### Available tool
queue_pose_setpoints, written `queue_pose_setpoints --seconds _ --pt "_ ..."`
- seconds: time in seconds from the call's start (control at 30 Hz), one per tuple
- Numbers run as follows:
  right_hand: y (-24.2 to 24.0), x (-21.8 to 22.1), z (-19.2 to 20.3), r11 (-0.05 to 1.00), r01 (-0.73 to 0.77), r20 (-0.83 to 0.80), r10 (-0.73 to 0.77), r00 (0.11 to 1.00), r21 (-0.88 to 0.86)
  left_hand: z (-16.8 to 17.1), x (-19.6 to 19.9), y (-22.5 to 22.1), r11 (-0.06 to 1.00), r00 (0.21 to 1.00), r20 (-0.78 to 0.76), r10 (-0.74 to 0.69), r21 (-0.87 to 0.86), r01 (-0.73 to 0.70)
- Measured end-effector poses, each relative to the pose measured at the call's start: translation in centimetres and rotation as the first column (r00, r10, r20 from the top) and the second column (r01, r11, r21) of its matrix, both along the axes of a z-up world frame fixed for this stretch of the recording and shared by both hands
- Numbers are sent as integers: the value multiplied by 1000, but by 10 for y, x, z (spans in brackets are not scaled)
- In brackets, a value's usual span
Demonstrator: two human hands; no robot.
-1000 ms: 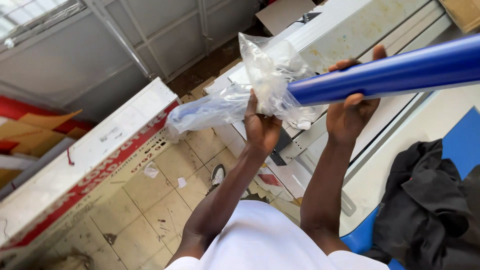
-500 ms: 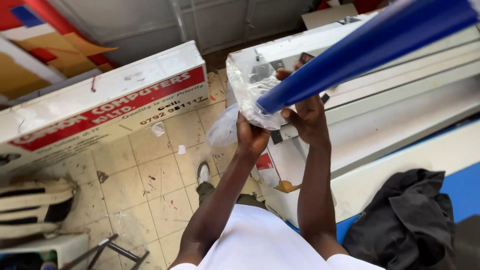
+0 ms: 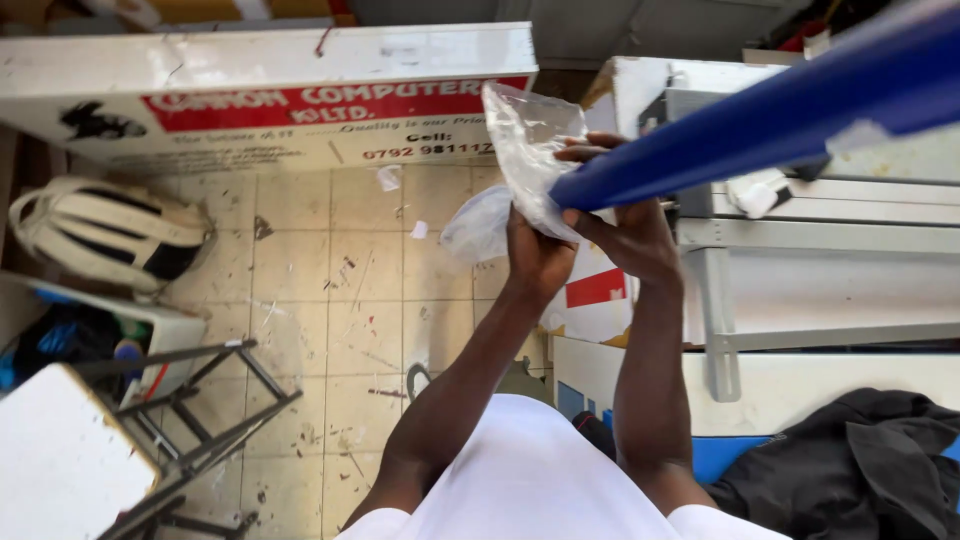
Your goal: Cutting a blue vinyl sheet, rolling it up, wrapping it in plastic, and peeling the protective film from a large acrylic sheet.
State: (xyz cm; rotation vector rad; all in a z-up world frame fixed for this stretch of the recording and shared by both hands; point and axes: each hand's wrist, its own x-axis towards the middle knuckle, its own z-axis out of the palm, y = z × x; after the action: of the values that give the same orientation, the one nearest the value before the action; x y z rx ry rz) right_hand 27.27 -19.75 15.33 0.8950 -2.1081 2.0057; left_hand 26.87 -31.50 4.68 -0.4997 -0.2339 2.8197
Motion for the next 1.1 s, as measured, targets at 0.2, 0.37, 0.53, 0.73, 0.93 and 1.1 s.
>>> queue_pose_setpoints --seconds 0.2,0.37,0.53,0.73,0.93,1.1 --pt "-59 80 18 902 368 -40 -386 922 -228 -74 56 -18 993 992 47 117 8 -117" --pt "-80 102 18 932 258 -24 -273 962 -254 -30 105 -37 983 979 90 181 -42 -178" --pt "-97 110 33 990 52 51 -46 998 -133 -15 112 -54 970 963 117 241 -53 -236" --pt "-104 103 21 995 -74 43 77 996 -66 -16 109 -60 959 956 92 280 -67 -275" --pt "-106 96 29 970 5 -6 -7 1000 -245 -35 91 -73 957 952 95 291 -41 -288" --pt "-119 95 31 974 61 36 -54 998 -217 -37 79 -92 950 930 212 301 -153 -272"
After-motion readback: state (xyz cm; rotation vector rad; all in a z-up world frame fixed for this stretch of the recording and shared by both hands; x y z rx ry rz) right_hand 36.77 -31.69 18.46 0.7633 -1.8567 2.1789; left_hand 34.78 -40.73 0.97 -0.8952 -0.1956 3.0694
